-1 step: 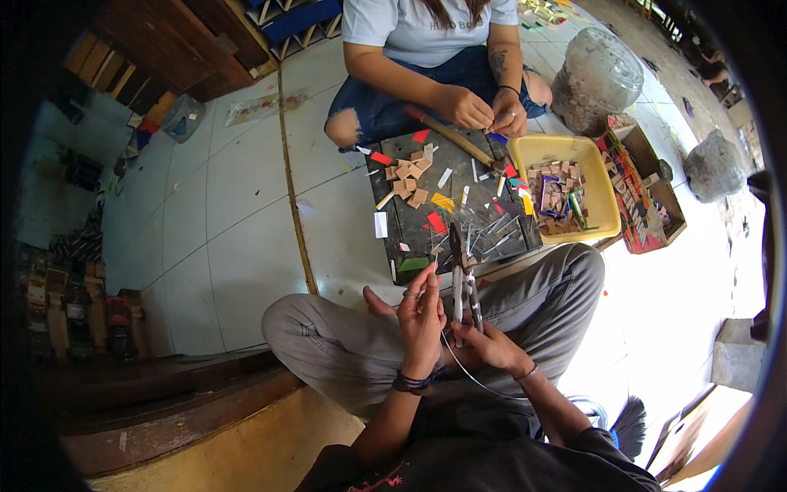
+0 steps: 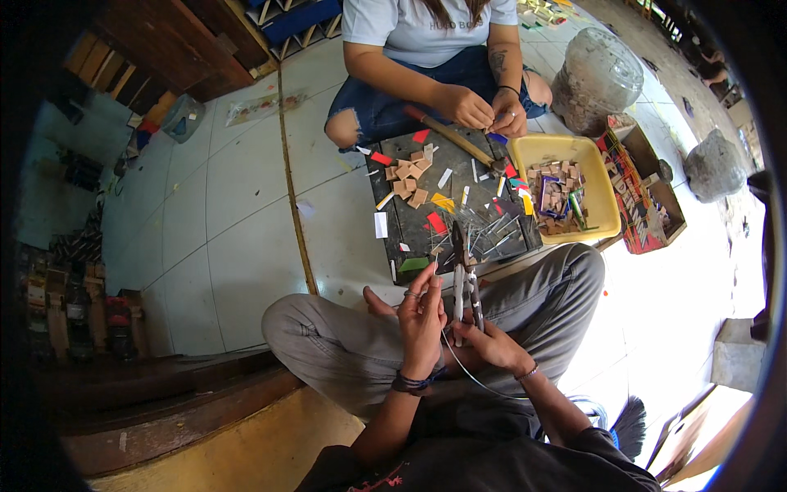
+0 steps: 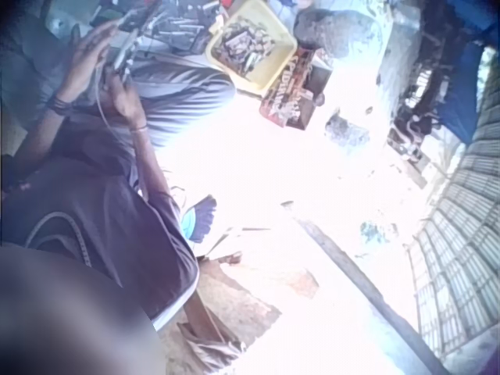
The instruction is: The person sits on the floor and uses pliers to bend and shape thin metal wires. They repeatedly pick up wire pieces, bend them with the tool, and place them on a nearby tray. Another person works nearby with a hammer and wooden pieces.
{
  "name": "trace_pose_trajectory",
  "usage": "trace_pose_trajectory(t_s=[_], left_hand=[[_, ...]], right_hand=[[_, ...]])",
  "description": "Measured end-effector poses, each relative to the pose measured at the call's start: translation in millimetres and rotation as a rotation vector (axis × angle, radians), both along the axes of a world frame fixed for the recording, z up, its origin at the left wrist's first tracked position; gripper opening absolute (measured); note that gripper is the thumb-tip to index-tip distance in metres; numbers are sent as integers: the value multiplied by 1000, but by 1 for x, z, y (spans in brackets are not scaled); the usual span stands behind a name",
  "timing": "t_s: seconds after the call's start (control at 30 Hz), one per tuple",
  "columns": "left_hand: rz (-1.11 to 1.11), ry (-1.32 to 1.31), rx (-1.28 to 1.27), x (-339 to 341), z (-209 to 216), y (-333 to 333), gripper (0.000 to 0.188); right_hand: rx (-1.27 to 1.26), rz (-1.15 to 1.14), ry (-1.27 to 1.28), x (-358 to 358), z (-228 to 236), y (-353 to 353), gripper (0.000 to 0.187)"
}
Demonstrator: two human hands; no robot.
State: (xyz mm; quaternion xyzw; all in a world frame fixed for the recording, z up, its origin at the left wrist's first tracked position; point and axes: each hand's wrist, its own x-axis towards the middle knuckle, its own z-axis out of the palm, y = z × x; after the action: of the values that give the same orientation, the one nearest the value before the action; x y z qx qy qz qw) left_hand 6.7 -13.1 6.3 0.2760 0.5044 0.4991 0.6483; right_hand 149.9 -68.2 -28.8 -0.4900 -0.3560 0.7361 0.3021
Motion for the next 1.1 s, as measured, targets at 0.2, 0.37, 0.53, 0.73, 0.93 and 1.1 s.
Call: trace_pose_trajectory(t_s=[0.2,0.37,0.53,0.73,0.93,1.1], left_hand=[[-71,-225,-5,-7,-6,0,39],[-84,-173,57,-5,-2,-1,47],[-24,-77,69,-5,1,-3,40],[28,-31,120,-3,-1,4,31],[51,-23,79,2,0,7,32],[17,-38,78,1,-2,5,36]], right_hand=[[77,41,-190,12,13,10,42],[163,-13,-135,9,15,12,53],[180,49,-149,12,16,7,59],[94,96,-89,9,14,-3,51],[96,120,-103,8,13,-12,59],[113,170,-177,9,14,-14,67]])
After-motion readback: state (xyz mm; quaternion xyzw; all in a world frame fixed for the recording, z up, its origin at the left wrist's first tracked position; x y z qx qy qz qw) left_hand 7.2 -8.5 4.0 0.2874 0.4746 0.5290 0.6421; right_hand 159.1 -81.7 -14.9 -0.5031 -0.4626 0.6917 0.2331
